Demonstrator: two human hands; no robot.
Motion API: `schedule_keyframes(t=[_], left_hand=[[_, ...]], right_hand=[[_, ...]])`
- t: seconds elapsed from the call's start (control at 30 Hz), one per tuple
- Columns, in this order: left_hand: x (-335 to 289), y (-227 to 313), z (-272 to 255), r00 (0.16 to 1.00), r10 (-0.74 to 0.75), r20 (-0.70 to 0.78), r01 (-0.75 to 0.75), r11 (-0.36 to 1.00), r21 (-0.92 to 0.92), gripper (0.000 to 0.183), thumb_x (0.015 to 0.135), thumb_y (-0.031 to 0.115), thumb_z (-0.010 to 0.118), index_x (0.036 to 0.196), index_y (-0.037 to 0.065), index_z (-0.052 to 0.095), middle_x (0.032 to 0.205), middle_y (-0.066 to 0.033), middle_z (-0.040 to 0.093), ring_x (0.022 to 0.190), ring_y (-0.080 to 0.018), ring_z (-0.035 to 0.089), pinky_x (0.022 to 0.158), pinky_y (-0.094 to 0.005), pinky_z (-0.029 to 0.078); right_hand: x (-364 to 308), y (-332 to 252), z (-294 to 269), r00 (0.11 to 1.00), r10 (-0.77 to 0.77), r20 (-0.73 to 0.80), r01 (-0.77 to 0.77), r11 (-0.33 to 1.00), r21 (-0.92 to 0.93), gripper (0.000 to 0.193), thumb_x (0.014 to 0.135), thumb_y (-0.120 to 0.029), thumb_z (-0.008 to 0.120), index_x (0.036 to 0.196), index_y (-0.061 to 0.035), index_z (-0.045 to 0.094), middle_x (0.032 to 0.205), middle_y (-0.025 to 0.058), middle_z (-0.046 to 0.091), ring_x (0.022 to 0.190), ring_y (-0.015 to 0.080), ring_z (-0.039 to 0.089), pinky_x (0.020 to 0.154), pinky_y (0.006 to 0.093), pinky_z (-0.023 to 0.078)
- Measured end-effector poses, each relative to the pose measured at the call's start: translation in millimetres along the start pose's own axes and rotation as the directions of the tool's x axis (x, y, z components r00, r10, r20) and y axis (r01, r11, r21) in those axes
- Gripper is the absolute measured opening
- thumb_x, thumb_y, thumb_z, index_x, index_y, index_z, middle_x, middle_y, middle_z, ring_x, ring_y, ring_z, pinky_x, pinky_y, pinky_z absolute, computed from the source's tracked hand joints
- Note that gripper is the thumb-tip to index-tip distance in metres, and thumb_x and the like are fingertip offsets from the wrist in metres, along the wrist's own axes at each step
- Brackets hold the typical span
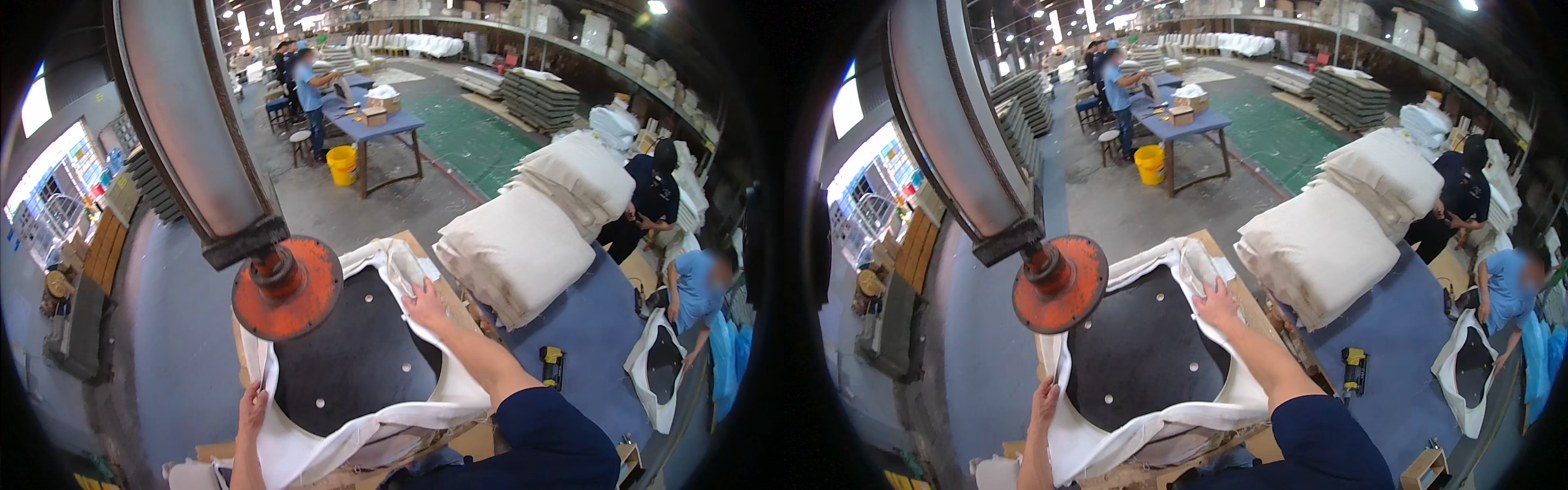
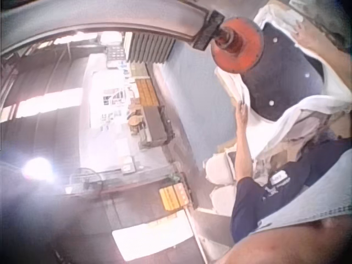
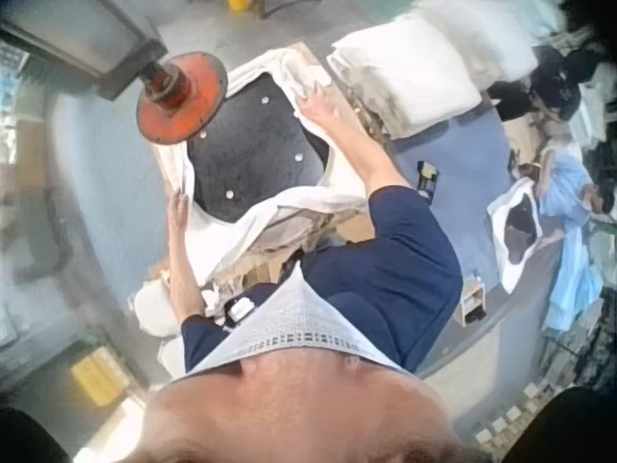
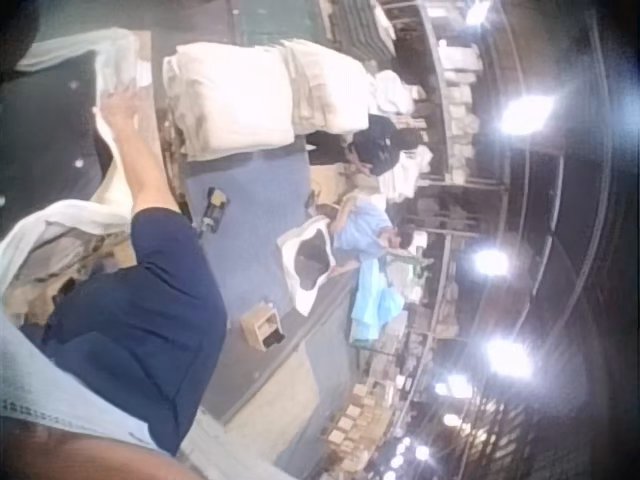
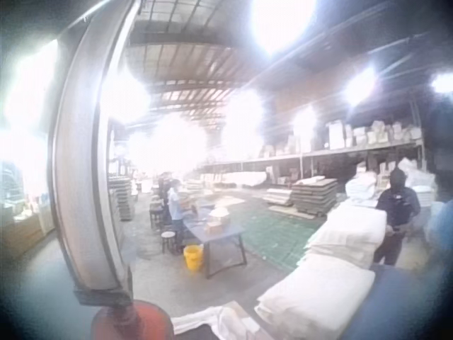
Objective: The person staples white fabric onto a black cushion frame using a staple gun, then inserts a foam cushion into the fabric cover. The person works at a workstation in a factory setting.
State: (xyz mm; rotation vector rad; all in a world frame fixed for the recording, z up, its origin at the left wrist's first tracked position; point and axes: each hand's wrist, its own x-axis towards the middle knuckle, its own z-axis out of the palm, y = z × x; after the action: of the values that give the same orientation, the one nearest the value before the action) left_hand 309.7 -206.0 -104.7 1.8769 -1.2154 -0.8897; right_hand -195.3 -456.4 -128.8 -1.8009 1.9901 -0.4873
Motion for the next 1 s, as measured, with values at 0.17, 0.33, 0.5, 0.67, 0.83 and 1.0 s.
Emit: schedule_keyframes(t=[0.17, 0.33, 0.5, 0.67, 0.83, 1.0], left_hand=[[-72.2, -22.3, -29.1, 0.982, 0.083, -0.170, -0.085, 0.996, -0.005, 0.039, 0.100, 0.008, 0.062, 0.137, -0.003, 0.060, 0.118, -0.0108, 0.071, 0.103, -0.0151, 0.065, 0.088, -0.0287, 0.052], [-140.0, 21.3, -9.6, 0.956, -0.048, -0.291, 0.019, 0.995, -0.102, 0.039, 0.104, 0.016, 0.052, 0.134, -0.007, 0.059, 0.122, -0.0146, 0.070, 0.106, -0.0222, 0.068, 0.097, -0.0355, 0.053], [-153.6, 8.9, -39.8, 0.891, -0.379, 0.250, 0.449, 0.653, -0.610, 0.058, 0.108, 0.041, 0.038, 0.143, -0.004, 0.051, 0.134, -0.0210, 0.066, 0.120, -0.0317, 0.067, 0.111, -0.0438, 0.049], [-161.7, 30.0, -41.6, 0.875, -0.403, 0.270, 0.479, 0.629, -0.612, 0.056, 0.107, 0.039, 0.042, 0.137, -0.006, 0.056, 0.128, -0.0209, 0.070, 0.112, -0.0324, 0.072, 0.103, -0.0443, 0.056], [-159.2, 43.1, -39.1, 0.831, -0.537, 0.145, 0.544, 0.729, -0.415, 0.049, 0.103, 0.032, 0.053, 0.131, -0.006, 0.061, 0.120, -0.0180, 0.073, 0.101, -0.0291, 0.074, 0.093, -0.0416, 0.059], [-148.5, 34.8, -37.2, 0.876, -0.474, 0.084, 0.480, 0.843, -0.243, 0.043, 0.099, 0.027, 0.060, 0.126, -0.007, 0.064, 0.115, -0.0152, 0.074, 0.094, -0.0240, 0.073, 0.085, -0.0384, 0.058]], right_hand=[[-14.9, 29.2, -43.0, 0.936, -0.217, 0.276, 0.217, 0.976, 0.028, 0.078, 0.095, -0.060, 0.058, 0.158, -0.0179, 0.042, 0.170, 0.0204, 0.025, 0.151, 0.0492, 0.030, 0.118, 0.0703, 0.026], [-124.1, 57.6, -109.4, 0.933, -0.354, 0.062, 0.314, 0.888, 0.337, 0.046, 0.099, -0.029, 0.064, 0.136, -0.0020, 0.064, 0.134, 0.0241, 0.065, 0.126, 0.0366, 0.062, 0.105, 0.0419, 0.049], [-200.9, 84.4, -136.7, 0.985, -0.052, 0.167, -0.058, 0.805, 0.590, 0.039, 0.098, -0.022, 0.064, 0.129, 0.0004, 0.069, 0.112, 0.0225, 0.074, 0.104, 0.0341, 0.071, 0.093, 0.0400, 0.054], [-235.4, 104.3, -130.0, 0.907, -0.328, -0.265, 0.354, 0.934, 0.054, 0.042, 0.093, -0.019, 0.069, 0.130, 0.0005, 0.068, 0.118, 0.0201, 0.070, 0.101, 0.0338, 0.068, 0.089, 0.0401, 0.054], [-240.4, 94.9, -115.8, 0.990, -0.140, -0.013, 0.128, 0.865, 0.485, 0.050, 0.092, -0.025, 0.072, 0.134, 0.0011, 0.066, 0.131, 0.0196, 0.066, 0.118, 0.0343, 0.063, 0.102, 0.0416, 0.049], [-242.2, 104.5, -60.7, 0.998, -0.056, 0.039, 0.017, 0.757, 0.653, 0.051, 0.096, -0.029, 0.069, 0.138, 0.0005, 0.063, 0.128, 0.0217, 0.070, 0.113, 0.0309, 0.069, 0.100, 0.0395, 0.052]])
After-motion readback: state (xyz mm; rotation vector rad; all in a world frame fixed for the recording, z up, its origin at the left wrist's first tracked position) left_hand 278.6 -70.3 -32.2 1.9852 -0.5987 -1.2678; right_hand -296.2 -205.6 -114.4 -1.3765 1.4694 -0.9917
